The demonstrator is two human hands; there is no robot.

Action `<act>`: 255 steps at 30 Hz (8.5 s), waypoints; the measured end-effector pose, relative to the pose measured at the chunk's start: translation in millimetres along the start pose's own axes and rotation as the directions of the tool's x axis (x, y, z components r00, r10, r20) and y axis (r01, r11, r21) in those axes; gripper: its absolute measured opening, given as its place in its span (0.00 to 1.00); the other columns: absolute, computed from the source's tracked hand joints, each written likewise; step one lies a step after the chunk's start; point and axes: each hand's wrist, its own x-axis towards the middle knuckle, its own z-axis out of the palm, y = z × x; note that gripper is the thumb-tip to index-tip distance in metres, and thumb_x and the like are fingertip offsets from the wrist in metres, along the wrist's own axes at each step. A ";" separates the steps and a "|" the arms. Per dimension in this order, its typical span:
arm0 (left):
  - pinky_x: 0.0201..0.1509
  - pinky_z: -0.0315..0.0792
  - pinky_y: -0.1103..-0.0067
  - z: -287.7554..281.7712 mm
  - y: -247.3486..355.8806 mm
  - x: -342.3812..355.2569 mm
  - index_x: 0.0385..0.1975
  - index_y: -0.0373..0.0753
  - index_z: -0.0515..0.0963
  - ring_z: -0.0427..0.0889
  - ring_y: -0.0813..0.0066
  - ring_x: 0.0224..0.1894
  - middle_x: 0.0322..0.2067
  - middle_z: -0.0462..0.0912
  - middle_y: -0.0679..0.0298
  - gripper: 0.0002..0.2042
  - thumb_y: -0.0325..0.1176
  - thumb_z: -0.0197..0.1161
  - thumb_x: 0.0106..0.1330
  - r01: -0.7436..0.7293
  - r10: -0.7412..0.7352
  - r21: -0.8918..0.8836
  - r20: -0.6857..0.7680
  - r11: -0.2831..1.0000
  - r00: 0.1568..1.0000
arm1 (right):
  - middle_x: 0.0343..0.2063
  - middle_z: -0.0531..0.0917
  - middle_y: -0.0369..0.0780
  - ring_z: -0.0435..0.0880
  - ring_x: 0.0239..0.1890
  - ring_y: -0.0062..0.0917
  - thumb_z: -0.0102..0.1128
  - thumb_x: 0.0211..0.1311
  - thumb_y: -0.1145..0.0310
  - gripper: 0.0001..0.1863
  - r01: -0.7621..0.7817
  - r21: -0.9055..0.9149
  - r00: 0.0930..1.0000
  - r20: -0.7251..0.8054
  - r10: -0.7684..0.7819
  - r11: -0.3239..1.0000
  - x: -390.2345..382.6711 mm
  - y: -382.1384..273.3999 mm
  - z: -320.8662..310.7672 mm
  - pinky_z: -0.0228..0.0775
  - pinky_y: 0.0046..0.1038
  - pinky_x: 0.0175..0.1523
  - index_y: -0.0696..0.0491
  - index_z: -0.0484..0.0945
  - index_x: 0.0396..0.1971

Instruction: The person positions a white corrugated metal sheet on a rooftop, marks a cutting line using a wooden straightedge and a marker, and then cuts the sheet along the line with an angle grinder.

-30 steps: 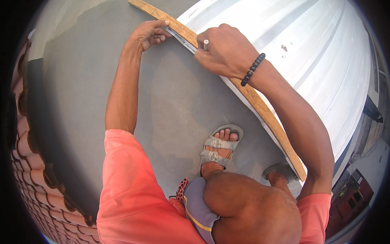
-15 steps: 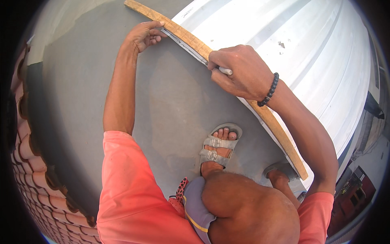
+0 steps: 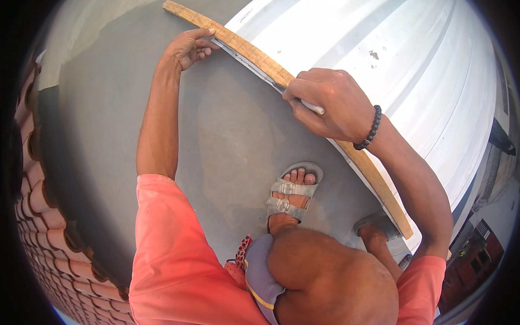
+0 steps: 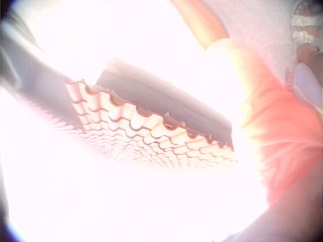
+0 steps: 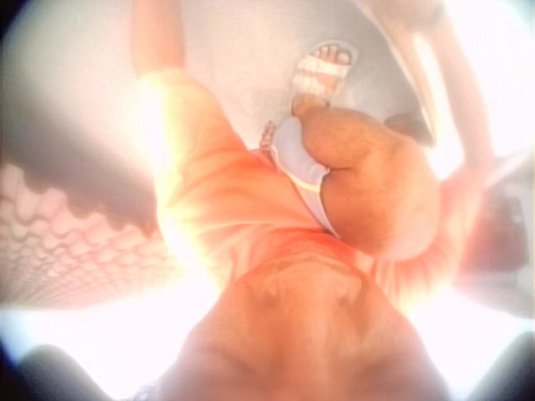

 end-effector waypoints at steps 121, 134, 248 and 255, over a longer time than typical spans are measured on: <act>0.28 0.69 0.85 -2.8 -3.8 5.7 0.40 0.33 0.76 0.76 0.79 0.22 0.26 0.83 0.56 0.13 0.37 0.63 0.64 0.018 -0.019 -0.011 -0.026 1.000 0.999 | 0.18 0.66 0.35 0.68 0.18 0.25 0.64 0.35 0.75 0.12 -0.070 -0.177 0.949 0.291 0.120 0.982 -129.1 -66.5 -40.2 0.59 0.29 0.22 0.53 0.71 0.23; 0.28 0.69 0.85 0.2 -0.5 4.9 0.41 0.33 0.76 0.76 0.79 0.22 0.26 0.83 0.57 0.15 0.38 0.65 0.63 0.042 -0.043 -0.013 -0.043 0.999 0.998 | 0.18 0.65 0.34 0.67 0.17 0.24 0.62 0.36 0.73 0.09 -0.054 -0.215 0.985 0.151 0.088 0.975 -142.3 -64.2 -30.4 0.58 0.28 0.21 0.53 0.71 0.21; 0.25 0.73 0.83 -5.9 -8.1 0.6 0.38 0.33 0.74 0.78 0.73 0.23 0.25 0.80 0.56 0.15 0.35 0.68 0.57 0.175 -0.157 -0.324 0.082 0.930 0.984 | 0.27 0.84 0.49 0.84 0.30 0.41 0.57 0.57 0.71 0.09 -0.267 0.273 0.936 -0.155 0.316 0.924 129.6 4.2 51.6 0.74 0.34 0.37 0.59 0.77 0.35; 0.27 0.75 0.81 -7.5 -5.1 -0.1 0.38 0.32 0.74 0.79 0.72 0.24 0.25 0.80 0.56 0.17 0.39 0.64 0.58 0.194 -0.158 -0.337 0.131 0.921 0.979 | 0.23 0.82 0.49 0.83 0.29 0.43 0.56 0.56 0.71 0.08 -0.246 0.147 0.950 -0.159 0.268 0.958 144.0 13.0 60.9 0.74 0.37 0.35 0.58 0.77 0.34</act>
